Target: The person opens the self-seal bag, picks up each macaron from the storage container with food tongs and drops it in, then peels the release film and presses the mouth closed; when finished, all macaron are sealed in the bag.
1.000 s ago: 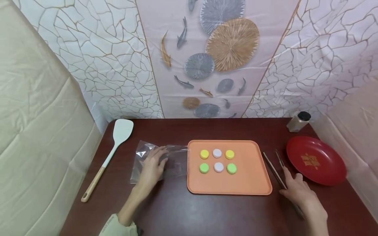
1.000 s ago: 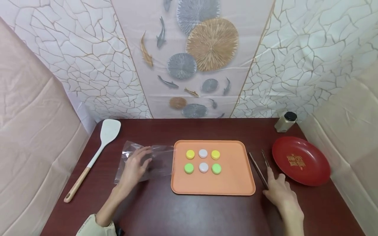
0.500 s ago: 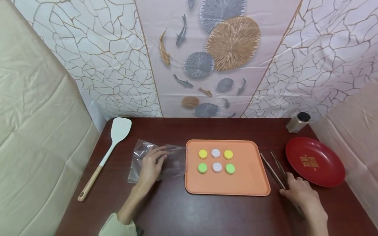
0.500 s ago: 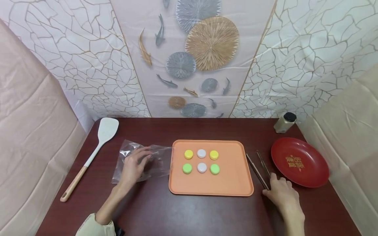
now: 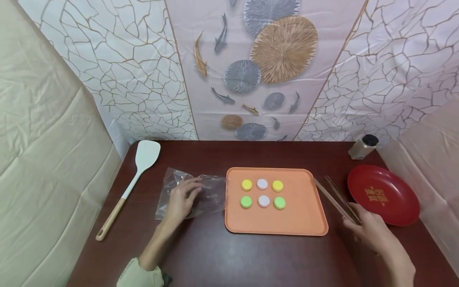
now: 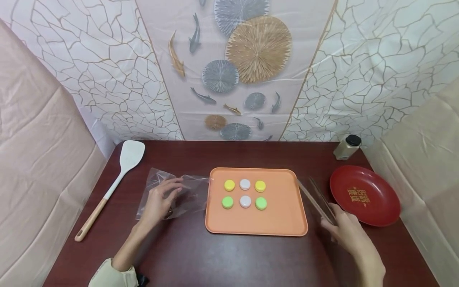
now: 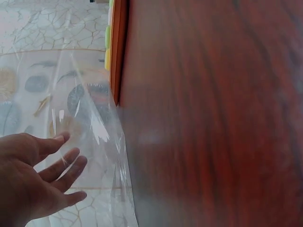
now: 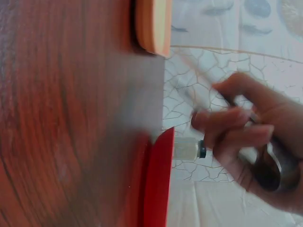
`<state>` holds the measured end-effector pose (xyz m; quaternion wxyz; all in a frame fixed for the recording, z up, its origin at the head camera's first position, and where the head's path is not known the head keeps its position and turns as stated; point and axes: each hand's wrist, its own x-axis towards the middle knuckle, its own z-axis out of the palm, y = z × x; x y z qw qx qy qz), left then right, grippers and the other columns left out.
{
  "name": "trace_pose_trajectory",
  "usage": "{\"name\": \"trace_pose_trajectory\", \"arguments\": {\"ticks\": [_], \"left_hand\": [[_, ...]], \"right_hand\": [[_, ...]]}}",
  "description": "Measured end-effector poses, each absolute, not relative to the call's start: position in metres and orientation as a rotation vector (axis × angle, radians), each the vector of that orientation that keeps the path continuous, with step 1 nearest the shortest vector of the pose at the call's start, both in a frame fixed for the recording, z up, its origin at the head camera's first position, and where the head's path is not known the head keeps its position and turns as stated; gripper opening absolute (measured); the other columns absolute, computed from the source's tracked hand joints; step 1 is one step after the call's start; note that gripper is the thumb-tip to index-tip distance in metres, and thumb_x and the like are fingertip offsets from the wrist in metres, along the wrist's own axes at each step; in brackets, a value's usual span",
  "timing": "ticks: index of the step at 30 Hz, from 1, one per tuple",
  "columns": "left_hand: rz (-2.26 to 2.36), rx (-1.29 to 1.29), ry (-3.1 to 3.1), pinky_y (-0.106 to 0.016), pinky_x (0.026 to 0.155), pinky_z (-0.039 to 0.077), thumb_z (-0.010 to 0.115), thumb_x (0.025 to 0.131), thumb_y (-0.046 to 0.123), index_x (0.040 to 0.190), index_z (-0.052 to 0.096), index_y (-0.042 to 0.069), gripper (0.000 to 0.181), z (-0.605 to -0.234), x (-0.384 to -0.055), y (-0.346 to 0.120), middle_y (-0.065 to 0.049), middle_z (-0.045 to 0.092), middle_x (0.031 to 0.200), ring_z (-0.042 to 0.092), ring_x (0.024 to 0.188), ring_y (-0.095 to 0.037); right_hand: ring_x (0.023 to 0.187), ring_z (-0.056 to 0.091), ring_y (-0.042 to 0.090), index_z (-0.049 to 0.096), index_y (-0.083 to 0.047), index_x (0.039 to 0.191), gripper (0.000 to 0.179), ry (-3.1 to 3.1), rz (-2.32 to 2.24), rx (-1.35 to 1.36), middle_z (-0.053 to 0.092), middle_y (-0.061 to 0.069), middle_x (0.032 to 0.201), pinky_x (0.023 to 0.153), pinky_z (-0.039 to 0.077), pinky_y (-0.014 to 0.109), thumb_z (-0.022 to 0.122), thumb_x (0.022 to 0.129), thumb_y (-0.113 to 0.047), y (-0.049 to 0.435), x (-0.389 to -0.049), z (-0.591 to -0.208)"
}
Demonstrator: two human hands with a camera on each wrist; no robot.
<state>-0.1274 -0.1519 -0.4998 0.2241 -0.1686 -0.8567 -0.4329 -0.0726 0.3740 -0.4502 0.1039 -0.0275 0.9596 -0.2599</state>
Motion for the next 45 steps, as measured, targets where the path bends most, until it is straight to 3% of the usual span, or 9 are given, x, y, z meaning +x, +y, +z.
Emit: {"name": "trace_pose_trajectory", "arguments": {"ticks": [4,11,18,22,27,40,45], "left_hand": [[-1.235,-0.465,-2.381,-0.068,0.12,0.042,0.079,0.09,-0.014,0.102,0.082,-0.006,0.015,-0.499,-0.127,-0.157,-0.025,0.08,0.12,0.076,0.117,-0.048],[-1.281,-0.443,-2.405,-0.064,0.118,0.046,0.079,0.092,-0.012,0.103,0.083,-0.004,0.014,-0.494,-0.127,-0.162,-0.023,0.08,0.122,0.075,0.12,-0.046],[-1.302,-0.44,-2.418,-0.061,0.109,0.053,0.079,0.093,-0.01,0.104,0.083,-0.003,0.014,-0.494,-0.129,-0.159,-0.023,0.08,0.123,0.074,0.123,-0.046],[-1.296,-0.411,-2.43,-0.06,0.106,0.055,0.079,0.094,-0.009,0.104,0.084,-0.002,0.013,-0.493,-0.129,-0.157,-0.02,0.081,0.123,0.075,0.122,-0.043],[-1.302,-0.377,-2.445,-0.059,0.107,0.055,0.08,0.093,-0.009,0.104,0.085,-0.001,0.014,-0.49,-0.128,-0.156,-0.019,0.081,0.123,0.075,0.123,-0.041],[-1.362,-0.336,-2.45,-0.056,0.112,0.052,0.08,0.094,-0.007,0.108,0.084,-0.003,0.016,-0.489,-0.131,-0.159,-0.019,0.08,0.126,0.073,0.127,-0.042],[-1.382,-0.317,-2.457,-0.049,0.112,0.053,0.08,0.095,-0.005,0.109,0.085,-0.001,0.015,-0.489,-0.131,-0.16,-0.017,0.08,0.127,0.074,0.126,-0.04]], "right_hand": [[0.055,0.054,0.007,0.06,0.003,0.145,0.051,2.793,-0.888,-0.256,0.061,-0.002,0.078,0.052,0.049,0.027,0.079,0.102,-0.018,0.362,-0.071,-0.446],[0.069,0.051,-0.004,0.074,-0.003,0.137,0.042,2.692,-0.909,-0.593,0.059,-0.016,0.081,0.058,0.045,0.022,0.084,0.099,-0.019,0.352,-0.073,-0.454],[0.064,0.047,-0.004,0.073,-0.007,0.141,0.046,2.664,-0.845,-0.58,0.055,-0.017,0.077,0.058,0.043,0.022,0.083,0.1,-0.025,0.355,-0.073,-0.46],[0.072,0.049,-0.007,0.074,-0.008,0.139,0.045,2.724,-0.806,-0.683,0.053,-0.023,0.074,0.066,0.042,0.021,0.084,0.099,-0.026,0.352,-0.074,-0.459],[0.072,0.052,-0.007,0.075,-0.006,0.138,0.042,2.752,-0.871,-0.766,0.057,-0.024,0.073,0.065,0.044,0.019,0.083,0.099,-0.022,0.342,-0.073,-0.453],[0.07,0.049,-0.004,0.072,-0.012,0.145,0.04,2.618,-0.813,-0.892,0.05,-0.016,0.075,0.066,0.043,0.022,0.074,0.107,-0.026,0.26,-0.11,-0.437],[0.061,0.039,-0.004,0.069,-0.012,0.149,0.044,2.554,-0.776,-0.944,0.043,-0.015,0.069,0.058,0.035,0.02,0.073,0.108,-0.026,0.237,-0.122,-0.443]]}}
